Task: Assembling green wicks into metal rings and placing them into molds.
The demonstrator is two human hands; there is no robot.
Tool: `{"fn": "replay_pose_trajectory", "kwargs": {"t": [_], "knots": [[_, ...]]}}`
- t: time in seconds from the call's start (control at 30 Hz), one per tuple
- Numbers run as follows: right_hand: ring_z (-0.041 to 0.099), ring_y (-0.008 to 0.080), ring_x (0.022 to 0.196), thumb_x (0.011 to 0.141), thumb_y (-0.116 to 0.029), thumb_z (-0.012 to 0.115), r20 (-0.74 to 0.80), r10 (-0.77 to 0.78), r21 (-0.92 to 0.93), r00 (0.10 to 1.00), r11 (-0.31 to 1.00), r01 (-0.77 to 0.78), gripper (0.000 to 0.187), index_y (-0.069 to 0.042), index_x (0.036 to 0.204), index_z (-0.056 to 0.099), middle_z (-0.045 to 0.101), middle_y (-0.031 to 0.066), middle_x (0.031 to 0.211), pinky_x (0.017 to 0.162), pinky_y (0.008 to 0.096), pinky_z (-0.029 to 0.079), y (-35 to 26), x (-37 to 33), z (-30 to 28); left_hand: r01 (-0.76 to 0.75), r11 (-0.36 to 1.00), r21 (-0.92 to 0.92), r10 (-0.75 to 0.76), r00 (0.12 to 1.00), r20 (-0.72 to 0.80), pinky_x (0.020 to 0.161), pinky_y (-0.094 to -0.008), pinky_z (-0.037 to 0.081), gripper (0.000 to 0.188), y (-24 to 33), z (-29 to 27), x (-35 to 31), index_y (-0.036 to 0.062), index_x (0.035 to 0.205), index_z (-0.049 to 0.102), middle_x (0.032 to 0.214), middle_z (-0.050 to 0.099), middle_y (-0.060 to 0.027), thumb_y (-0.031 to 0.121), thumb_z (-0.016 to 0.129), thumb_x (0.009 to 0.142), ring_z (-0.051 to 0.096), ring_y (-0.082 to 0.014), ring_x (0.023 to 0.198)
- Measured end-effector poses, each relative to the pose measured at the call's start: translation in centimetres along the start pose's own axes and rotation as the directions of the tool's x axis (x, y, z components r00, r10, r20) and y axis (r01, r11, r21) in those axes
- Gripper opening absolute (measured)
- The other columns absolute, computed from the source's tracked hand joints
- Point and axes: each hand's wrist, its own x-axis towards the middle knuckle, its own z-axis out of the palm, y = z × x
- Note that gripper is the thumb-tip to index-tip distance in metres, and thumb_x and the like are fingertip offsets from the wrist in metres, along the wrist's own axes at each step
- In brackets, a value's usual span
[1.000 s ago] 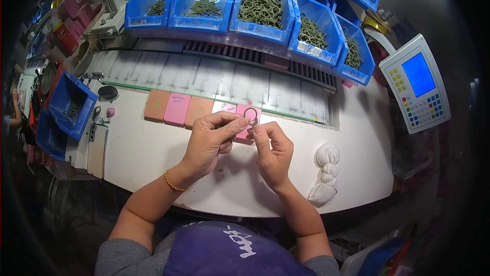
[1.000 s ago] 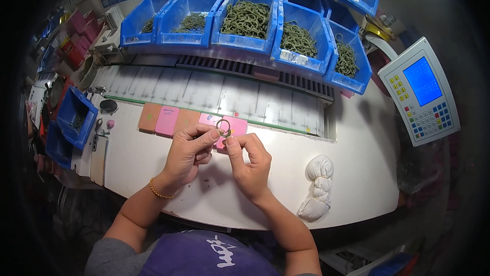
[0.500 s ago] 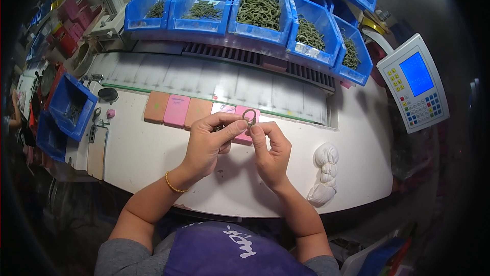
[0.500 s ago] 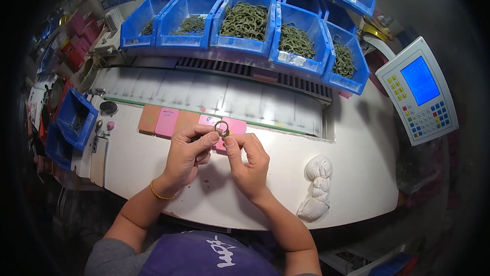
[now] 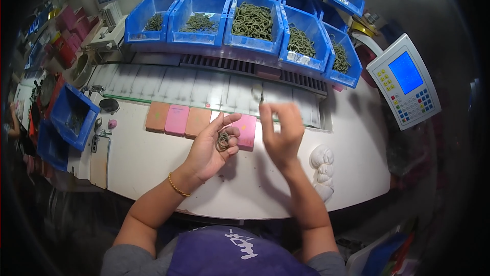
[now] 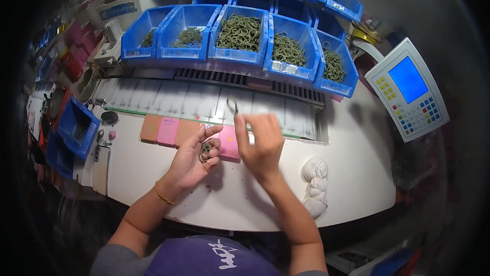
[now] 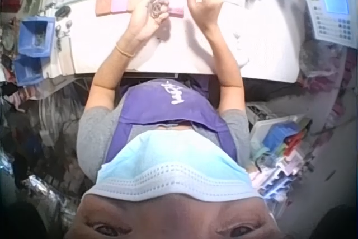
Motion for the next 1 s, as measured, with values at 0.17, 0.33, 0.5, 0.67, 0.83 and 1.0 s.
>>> {"fn": "replay_pose_trajectory", "kwargs": {"t": [0.17,0.33,0.5,0.67,0.83,1.0], "knots": [[0.056,0.027,0.081,0.089,-0.025,0.069,0.03,-0.279,-0.457,0.96,0.85,0.262,0.018,-0.008,0.087,0.067,0.062,0.0074,0.08,0.072,0.04,0.042,3.2,11.2,1.3,-0.001,1.0,0.024,0.003,0.995,-0.098,0.086,-0.0348,0.056,0.05,-0.6,1.3,0.0,0.0032,0.136,0.046,0.115,0.063,-0.0132,0.042,0.034,0.107,0.064,-0.0208,0.099],[0.056,0.0314,0.097,0.087,-0.026,0.071,0.364,-0.164,-0.007,0.917,0.984,0.179,0.023,-0.008,0.102,0.069,0.068,0.0087,0.101,0.087,0.0409,0.043,1.3,8.9,0.8,0.05,0.998,-0.031,-0.051,0.997,-0.057,0.107,-0.0433,0.046,0.062,-0.6,1.7,0.0,0.002,0.143,0.037,0.137,0.051,-0.0175,0.05,0.022,0.106,0.055,-0.0286,0.124],[0.049,0.0303,0.119,0.09,-0.018,0.068,0.782,-0.024,0.215,0.622,0.948,-0.234,0.027,-0.01,0.117,0.069,0.061,0.0121,0.129,0.099,0.0391,0.043,-0.3,1.9,-2.7,0.045,0.996,0.074,-0.046,0.999,0.017,0.109,-0.0449,0.044,0.073,-1.1,1.4,0.1,-0.001,0.145,0.033,0.136,0.053,-0.0151,0.056,0.016,0.104,0.056,-0.0251,0.123],[0.053,0.0246,0.115,0.088,-0.013,0.07,0.815,0.077,0.206,0.574,0.888,-0.411,0.021,-0.01,0.109,0.072,0.063,0.0075,0.128,0.091,0.0354,0.048,-0.3,0.9,-3.4,0.133,0.987,0.085,-0.141,0.986,0.091,0.106,-0.0428,0.047,0.071,-0.7,0.9,0.1,-0.0004,0.144,0.036,0.132,0.055,-0.0129,0.055,0.015,0.105,0.058,-0.0219,0.12],[0.057,0.0239,0.106,0.086,-0.01,0.071,0.72,0.06,0.267,0.692,0.896,-0.355,0.014,-0.007,0.1,0.072,0.068,0.005,0.111,0.091,0.035,0.048,1.1,-0.6,-3.2,0.16,0.986,0.054,-0.163,0.985,0.057,0.097,-0.0383,0.054,0.059,-1.2,0.8,0.6,0.0033,0.141,0.043,0.123,0.062,-0.0121,0.048,0.025,0.107,0.063,-0.0199,0.112],[0.06,0.0231,0.095,0.087,-0.01,0.071,0.537,0.251,0.294,0.805,0.839,-0.458,0.012,-0.005,0.098,0.072,0.07,0.006,0.097,0.087,0.0331,0.048,1.2,-2.2,-3.1,0.107,0.898,0.427,-0.078,0.993,-0.086,0.055,-0.0196,0.042,0.034,-1.0,0.3,0.1,0.0043,0.13,0.057,0.074,0.056,0.0051,0.023,0.053,0.102,0.05,-0.0037,0.059]]}}
